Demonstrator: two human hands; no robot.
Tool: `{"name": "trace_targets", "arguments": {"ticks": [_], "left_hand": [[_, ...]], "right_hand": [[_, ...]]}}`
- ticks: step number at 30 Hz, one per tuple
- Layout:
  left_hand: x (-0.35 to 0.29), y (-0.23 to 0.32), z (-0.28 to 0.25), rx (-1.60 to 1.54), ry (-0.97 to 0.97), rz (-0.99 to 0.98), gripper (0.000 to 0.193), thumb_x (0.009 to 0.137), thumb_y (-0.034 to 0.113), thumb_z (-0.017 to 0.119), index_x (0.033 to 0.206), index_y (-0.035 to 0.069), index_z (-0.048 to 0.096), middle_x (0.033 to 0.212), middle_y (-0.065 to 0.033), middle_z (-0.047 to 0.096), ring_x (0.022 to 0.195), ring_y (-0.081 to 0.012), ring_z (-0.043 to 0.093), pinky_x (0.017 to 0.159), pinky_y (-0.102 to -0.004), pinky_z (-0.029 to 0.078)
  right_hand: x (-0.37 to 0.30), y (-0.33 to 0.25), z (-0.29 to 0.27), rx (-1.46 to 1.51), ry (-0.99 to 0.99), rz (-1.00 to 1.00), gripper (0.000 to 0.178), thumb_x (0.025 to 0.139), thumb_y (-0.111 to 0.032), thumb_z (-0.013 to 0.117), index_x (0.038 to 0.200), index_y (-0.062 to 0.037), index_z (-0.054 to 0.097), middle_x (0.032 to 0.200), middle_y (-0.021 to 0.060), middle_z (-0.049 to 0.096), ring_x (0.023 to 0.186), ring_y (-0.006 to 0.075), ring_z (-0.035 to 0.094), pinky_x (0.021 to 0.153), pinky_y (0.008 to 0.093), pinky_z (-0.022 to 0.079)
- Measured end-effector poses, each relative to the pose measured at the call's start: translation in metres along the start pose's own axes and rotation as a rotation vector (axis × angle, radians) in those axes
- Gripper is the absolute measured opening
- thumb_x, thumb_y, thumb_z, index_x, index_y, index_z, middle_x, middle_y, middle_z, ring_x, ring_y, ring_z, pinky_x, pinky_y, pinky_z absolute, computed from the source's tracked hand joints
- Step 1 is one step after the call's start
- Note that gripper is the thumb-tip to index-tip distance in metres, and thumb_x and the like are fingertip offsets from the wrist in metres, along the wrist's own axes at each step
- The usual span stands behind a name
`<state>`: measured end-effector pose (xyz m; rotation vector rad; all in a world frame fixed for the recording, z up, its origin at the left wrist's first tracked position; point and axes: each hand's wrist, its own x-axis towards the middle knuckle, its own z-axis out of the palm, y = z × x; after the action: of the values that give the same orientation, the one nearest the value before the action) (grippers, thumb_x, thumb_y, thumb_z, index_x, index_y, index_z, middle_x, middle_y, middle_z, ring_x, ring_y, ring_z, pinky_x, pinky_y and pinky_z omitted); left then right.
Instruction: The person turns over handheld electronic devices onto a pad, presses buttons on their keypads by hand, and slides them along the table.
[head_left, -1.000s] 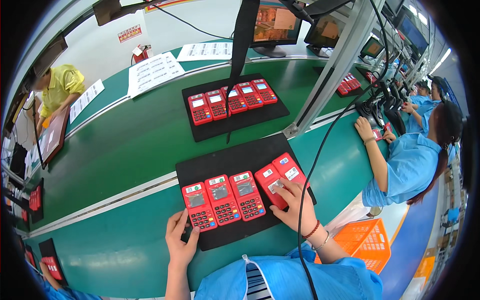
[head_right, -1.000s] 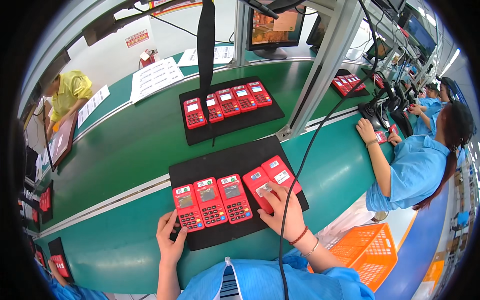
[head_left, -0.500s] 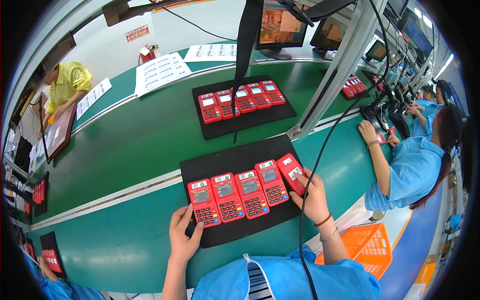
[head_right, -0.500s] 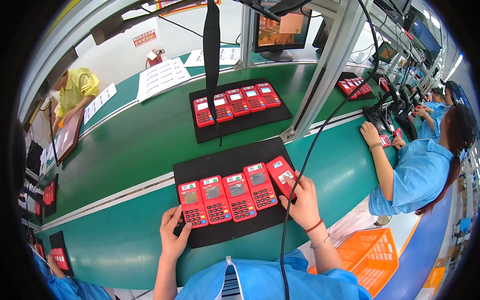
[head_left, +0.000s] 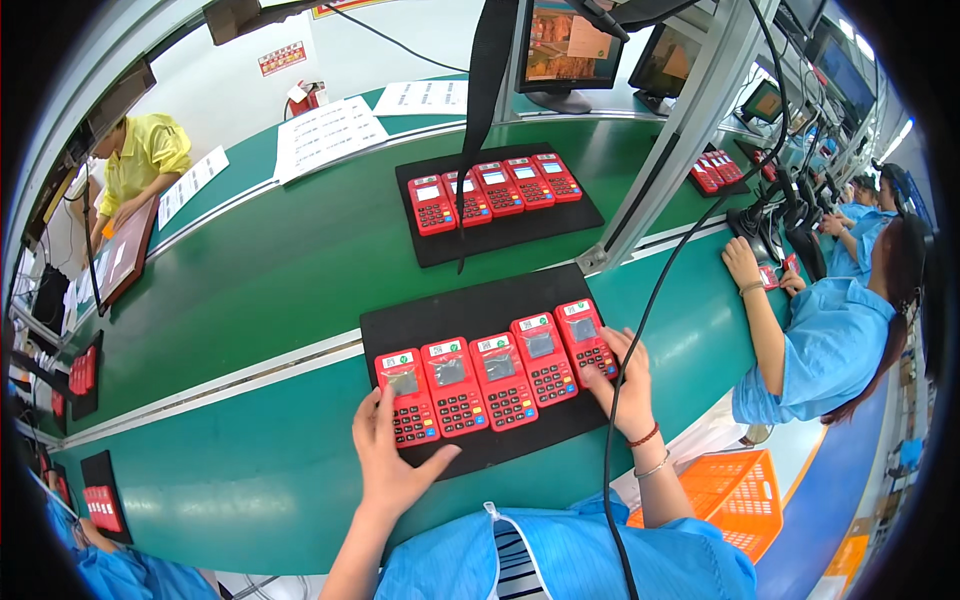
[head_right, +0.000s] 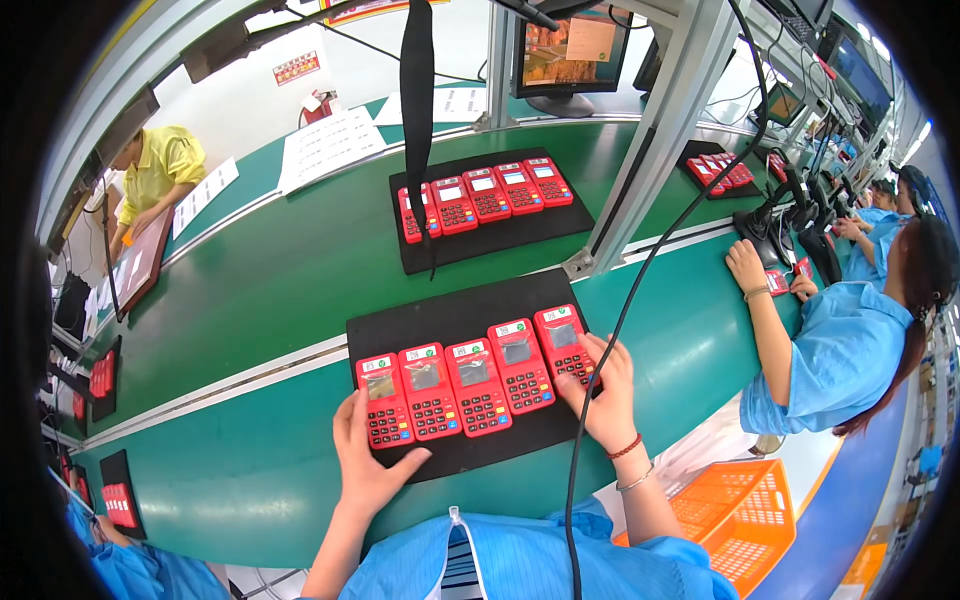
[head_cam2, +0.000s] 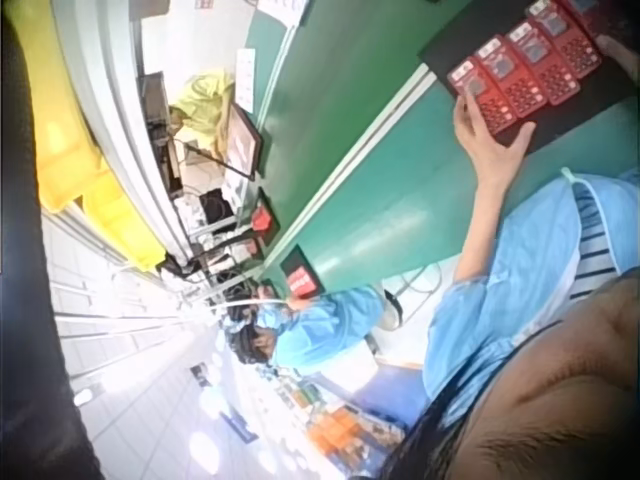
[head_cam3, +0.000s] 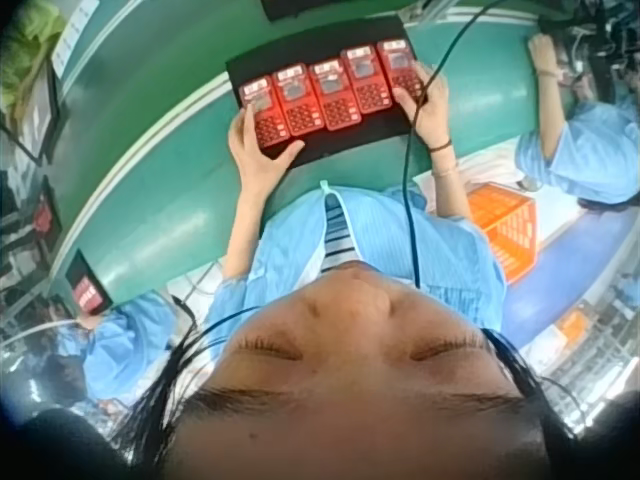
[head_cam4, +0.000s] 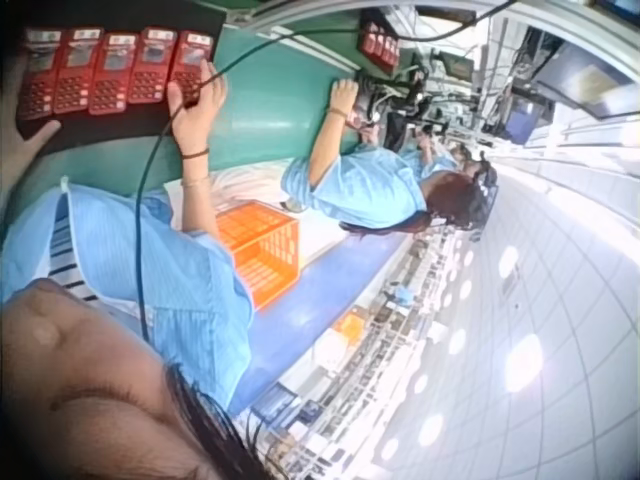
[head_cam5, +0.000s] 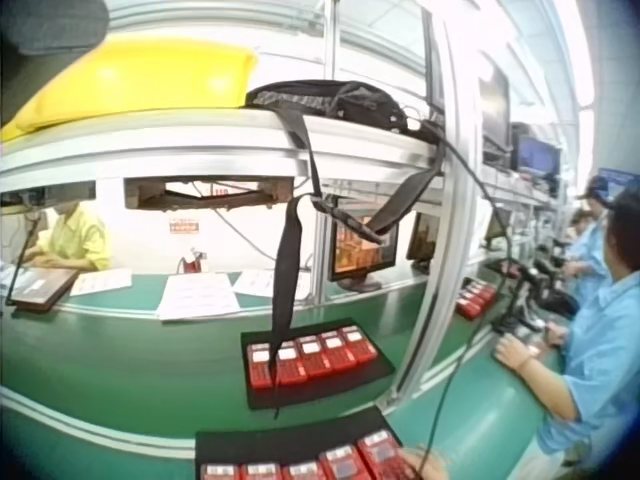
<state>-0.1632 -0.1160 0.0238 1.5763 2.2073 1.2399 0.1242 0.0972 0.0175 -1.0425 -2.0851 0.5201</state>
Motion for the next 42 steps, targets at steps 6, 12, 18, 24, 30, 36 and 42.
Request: {"name": "trace_targets", "arguments": {"ticks": [6,12,18,24,30,36,42], "left_hand": [[0.007,0.021,0.019,0.259,-0.027,-0.078,0.123,0.064,0.043,0.098,0.162,0.014,0.030,0.154,-0.0287,0.024,0.142,-0.0473,0.029,0.115,-0.0569,0.032],[0.018,0.020,0.027,0.241,0.043,-0.093,0.118,0.066,0.040,0.098,0.161,0.014,0.033,0.152,-0.0294,0.027,0.139,-0.0458,0.035,0.113,-0.0540,0.038],[0.014,0.014,0.020,0.205,0.030,-0.093,0.102,0.069,0.034,0.096,0.153,0.011,0.044,0.152,-0.0261,0.030,0.136,-0.0435,0.040,0.112,-0.0521,0.041],[-0.001,0.010,-0.006,0.254,0.001,0.135,0.056,0.077,0.012,0.086,0.129,0.009,0.067,0.143,-0.0137,0.054,0.129,-0.0364,0.050,0.110,-0.0490,0.038],[0.011,0.002,-0.005,0.293,-0.080,0.271,0.037,0.081,0.005,0.078,0.117,0.010,0.072,0.133,-0.0084,0.062,0.120,-0.0337,0.055,0.102,-0.0466,0.043],[0.017,0.005,-0.008,0.329,-0.177,0.307,0.040,0.082,0.004,0.077,0.121,0.010,0.070,0.133,-0.0075,0.062,0.117,-0.0323,0.056,0.101,-0.0459,0.043],[0.028,0.032,-0.008,0.395,-0.329,0.157,0.060,0.085,0.026,0.080,0.139,0.009,0.061,0.132,-0.0159,0.056,0.115,-0.0338,0.052,0.101,-0.0463,0.038]], "right_hand": [[-0.014,-0.048,0.018,-0.238,-0.188,-0.059,0.118,0.055,-0.052,0.097,0.155,-0.0148,0.045,0.164,0.0278,0.021,0.151,0.0545,0.018,0.119,0.0649,0.025],[-0.007,-0.047,0.024,-0.241,-0.156,-0.037,0.116,0.056,-0.051,0.098,0.154,-0.0144,0.046,0.163,0.0276,0.024,0.151,0.0533,0.020,0.119,0.0638,0.027],[-0.004,-0.043,0.017,-0.235,-0.170,-0.035,0.109,0.059,-0.047,0.098,0.151,-0.0132,0.050,0.162,0.0265,0.025,0.151,0.0506,0.022,0.119,0.0603,0.030],[-0.002,-0.018,-0.017,-0.112,-0.149,-0.143,0.078,0.069,-0.023,0.094,0.136,-0.0065,0.061,0.147,0.0232,0.049,0.134,0.0435,0.049,0.111,0.0510,0.043],[0.008,-0.016,-0.025,-0.189,-0.190,-0.165,0.053,0.078,-0.001,0.081,0.128,-0.0095,0.066,0.129,0.0152,0.062,0.117,0.0364,0.061,0.097,0.0427,0.054],[0.019,-0.019,-0.027,-0.243,-0.301,-0.181,0.054,0.081,0.000,0.077,0.132,-0.0091,0.063,0.132,0.0159,0.059,0.120,0.0372,0.059,0.100,0.0436,0.053],[0.029,-0.038,-0.029,-0.220,-0.422,-0.061,0.064,0.081,-0.013,0.080,0.141,-0.0117,0.056,0.141,0.0211,0.053,0.117,0.0446,0.062,0.095,0.0476,0.056]]}}
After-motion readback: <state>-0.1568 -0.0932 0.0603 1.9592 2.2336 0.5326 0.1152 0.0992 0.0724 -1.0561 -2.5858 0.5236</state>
